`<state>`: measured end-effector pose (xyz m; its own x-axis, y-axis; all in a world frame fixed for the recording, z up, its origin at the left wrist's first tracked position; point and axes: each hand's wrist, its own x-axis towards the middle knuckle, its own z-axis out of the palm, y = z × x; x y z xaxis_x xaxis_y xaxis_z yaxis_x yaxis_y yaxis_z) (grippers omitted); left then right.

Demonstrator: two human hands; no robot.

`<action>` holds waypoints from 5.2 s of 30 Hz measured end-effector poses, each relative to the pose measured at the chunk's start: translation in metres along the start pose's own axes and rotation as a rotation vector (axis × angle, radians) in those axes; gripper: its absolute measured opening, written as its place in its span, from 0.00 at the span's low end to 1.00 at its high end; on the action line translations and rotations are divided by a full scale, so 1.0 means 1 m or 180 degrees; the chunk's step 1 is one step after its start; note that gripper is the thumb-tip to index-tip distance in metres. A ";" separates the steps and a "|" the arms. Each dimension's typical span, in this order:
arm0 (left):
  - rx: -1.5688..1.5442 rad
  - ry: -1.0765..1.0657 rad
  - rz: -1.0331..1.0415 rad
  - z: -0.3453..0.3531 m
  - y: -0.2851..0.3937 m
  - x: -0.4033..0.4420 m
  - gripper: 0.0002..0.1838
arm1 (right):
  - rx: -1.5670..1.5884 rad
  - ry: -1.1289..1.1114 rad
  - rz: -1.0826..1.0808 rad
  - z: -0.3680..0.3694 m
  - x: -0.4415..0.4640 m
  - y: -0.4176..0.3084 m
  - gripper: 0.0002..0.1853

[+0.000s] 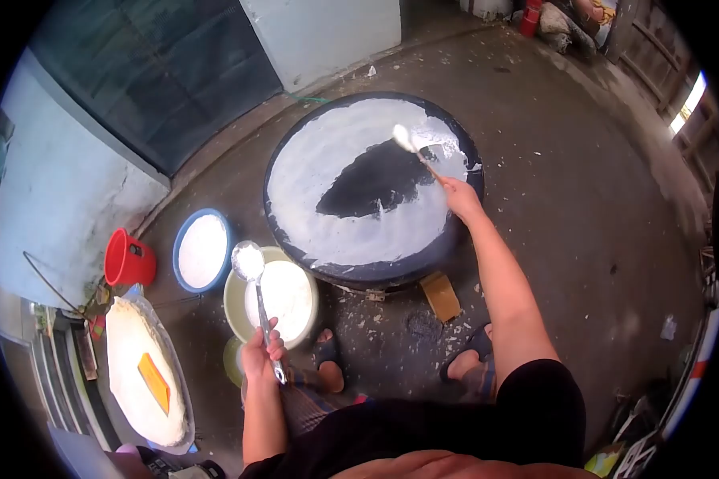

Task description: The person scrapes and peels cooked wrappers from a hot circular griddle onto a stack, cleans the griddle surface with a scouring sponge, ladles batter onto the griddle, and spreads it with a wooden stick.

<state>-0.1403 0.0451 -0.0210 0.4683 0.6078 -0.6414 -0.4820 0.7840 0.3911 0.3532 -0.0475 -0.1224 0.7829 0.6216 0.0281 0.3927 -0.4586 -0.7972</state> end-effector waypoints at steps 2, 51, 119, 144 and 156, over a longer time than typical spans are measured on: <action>-0.0089 -0.0013 -0.0041 -0.003 0.002 -0.001 0.19 | -0.0281 -0.0073 0.0224 -0.027 -0.030 -0.039 0.15; 0.0198 -0.0133 0.0054 -0.020 0.013 -0.020 0.19 | -0.0266 -0.0439 -0.0400 0.054 -0.080 -0.053 0.15; 0.0193 -0.0148 -0.0114 -0.018 0.005 -0.014 0.18 | -0.0402 0.0565 0.0229 -0.032 -0.083 0.037 0.15; 0.0416 -0.0325 -0.0239 -0.017 0.002 -0.014 0.18 | -0.0287 0.0165 -0.0137 0.000 -0.166 -0.015 0.15; 0.1317 -0.0537 -0.0056 -0.004 -0.008 -0.029 0.17 | 0.0098 0.0081 0.0171 0.038 -0.217 -0.063 0.13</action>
<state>-0.1529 0.0211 -0.0084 0.6047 0.5790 -0.5469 -0.1522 0.7580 0.6342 0.1400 -0.1296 -0.1014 0.8145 0.5801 -0.0001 0.3352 -0.4708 -0.8161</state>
